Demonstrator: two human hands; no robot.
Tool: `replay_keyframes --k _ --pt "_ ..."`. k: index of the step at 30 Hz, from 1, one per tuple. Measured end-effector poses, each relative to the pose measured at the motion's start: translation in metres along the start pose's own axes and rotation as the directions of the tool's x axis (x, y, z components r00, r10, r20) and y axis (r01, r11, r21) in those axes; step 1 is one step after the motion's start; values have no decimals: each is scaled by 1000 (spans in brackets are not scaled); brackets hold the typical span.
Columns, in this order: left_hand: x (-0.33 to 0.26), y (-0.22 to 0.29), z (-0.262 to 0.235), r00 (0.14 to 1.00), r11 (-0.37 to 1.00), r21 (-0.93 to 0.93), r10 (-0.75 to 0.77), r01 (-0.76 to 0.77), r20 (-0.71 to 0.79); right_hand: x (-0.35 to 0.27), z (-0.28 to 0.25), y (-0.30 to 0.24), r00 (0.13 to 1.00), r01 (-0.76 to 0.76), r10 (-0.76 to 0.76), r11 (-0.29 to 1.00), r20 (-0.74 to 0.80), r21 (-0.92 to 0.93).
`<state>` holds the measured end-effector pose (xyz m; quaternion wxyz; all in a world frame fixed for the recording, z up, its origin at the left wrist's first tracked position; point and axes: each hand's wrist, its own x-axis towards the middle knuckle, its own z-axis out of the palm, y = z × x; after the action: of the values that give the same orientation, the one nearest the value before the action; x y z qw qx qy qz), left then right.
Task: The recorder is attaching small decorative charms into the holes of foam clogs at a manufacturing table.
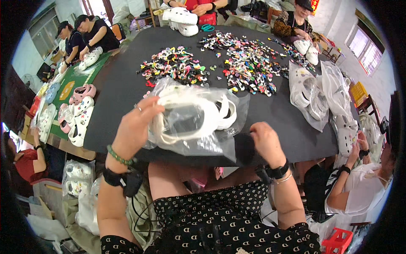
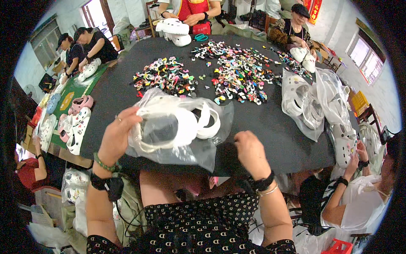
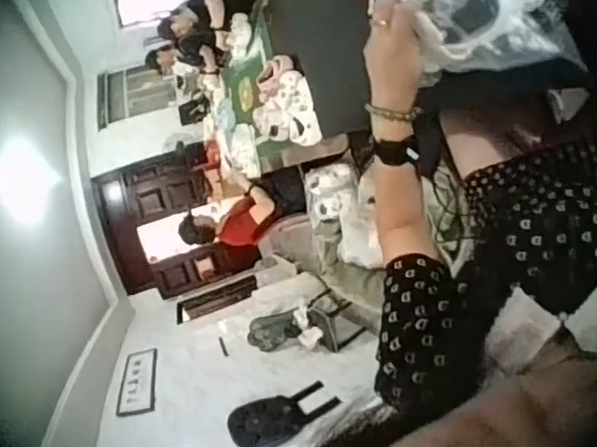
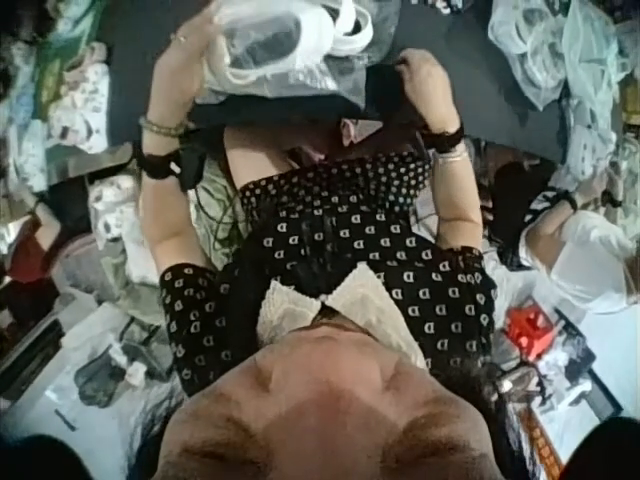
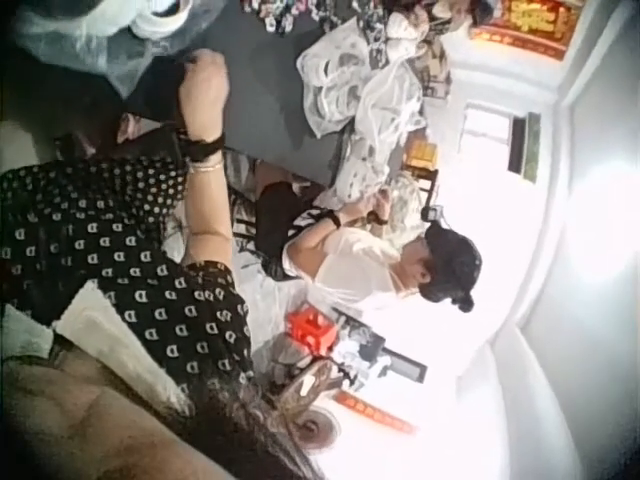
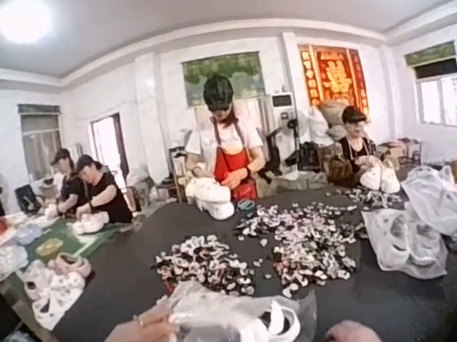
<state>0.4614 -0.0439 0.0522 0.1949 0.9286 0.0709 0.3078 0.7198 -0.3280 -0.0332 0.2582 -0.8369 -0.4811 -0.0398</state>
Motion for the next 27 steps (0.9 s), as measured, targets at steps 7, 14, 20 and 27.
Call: replay_keyframes --k 7,14,20,27 --pt "-37 39 25 996 997 67 41 -47 81 18 -34 -43 961 276 -263 881 -87 384" --pt "-35 45 17 962 995 3 91 -95 259 46 -20 -75 898 439 -407 846 -165 301" --pt "-36 39 23 972 994 76 54 -74 230 60 6 -88 856 508 -516 850 32 136" --pt "-38 38 24 996 992 -126 29 -19 84 74 4 -103 810 571 -520 804 269 -165"
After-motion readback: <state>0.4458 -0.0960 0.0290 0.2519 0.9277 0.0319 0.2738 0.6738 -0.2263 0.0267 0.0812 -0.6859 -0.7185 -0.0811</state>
